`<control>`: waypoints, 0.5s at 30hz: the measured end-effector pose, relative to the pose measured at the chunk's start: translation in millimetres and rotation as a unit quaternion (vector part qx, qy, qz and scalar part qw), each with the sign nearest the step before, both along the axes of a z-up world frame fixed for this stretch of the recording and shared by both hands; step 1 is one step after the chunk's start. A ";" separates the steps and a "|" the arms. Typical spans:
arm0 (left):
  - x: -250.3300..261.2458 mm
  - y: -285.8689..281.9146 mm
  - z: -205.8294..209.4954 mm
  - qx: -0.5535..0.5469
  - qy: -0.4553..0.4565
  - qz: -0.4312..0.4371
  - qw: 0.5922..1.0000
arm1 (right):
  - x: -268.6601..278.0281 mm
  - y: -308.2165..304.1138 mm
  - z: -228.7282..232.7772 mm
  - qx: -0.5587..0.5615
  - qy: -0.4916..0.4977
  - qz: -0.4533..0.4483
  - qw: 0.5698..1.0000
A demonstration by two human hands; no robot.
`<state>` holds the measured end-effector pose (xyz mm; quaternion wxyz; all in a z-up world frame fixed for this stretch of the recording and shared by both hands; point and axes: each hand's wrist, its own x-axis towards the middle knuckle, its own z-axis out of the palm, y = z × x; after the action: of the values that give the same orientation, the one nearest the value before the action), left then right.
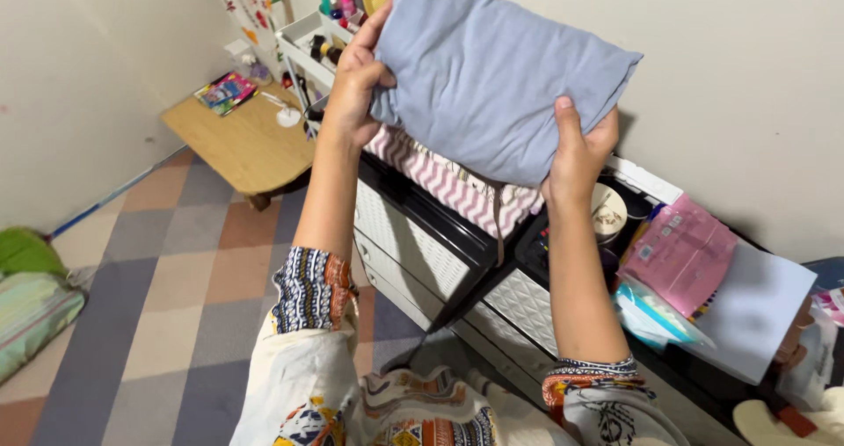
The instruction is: The person takes items out of a cream-colored backpack, including a foil pack, a wallet, a pink packet, and folded clothing, and places them on top of a plastic drawer unit. They then fold and stack the clothing items, arranging them on the drawers.
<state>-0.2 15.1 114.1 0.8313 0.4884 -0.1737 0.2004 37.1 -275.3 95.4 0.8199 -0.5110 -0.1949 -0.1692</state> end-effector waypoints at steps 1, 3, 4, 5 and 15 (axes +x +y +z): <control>17.1 6.6 -3.3 0.015 0.006 0.003 1.000 | 6.0 8.1 -2.1 0.009 0.017 -0.029 0.999; 47.3 12.8 -16.8 0.071 0.034 0.055 0.995 | 11.7 20.6 -9.1 0.015 0.063 -0.050 0.997; 59.7 11.5 -26.5 0.112 0.055 0.103 0.987 | 11.5 23.2 -13.3 0.017 0.087 -0.061 0.994; 70.6 11.5 -34.5 0.153 0.073 0.152 0.974 | 12.2 24.8 -15.7 0.017 0.093 -0.057 0.994; 72.6 27.6 -63.1 0.230 0.110 0.194 0.947 | -4.9 25.5 -42.6 -0.328 0.010 -0.204 0.923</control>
<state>72.4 42.7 51.0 0.6550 0.7100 -0.0242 0.2574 32.2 -249.8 52.8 0.5564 -0.7814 -0.1230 -0.2543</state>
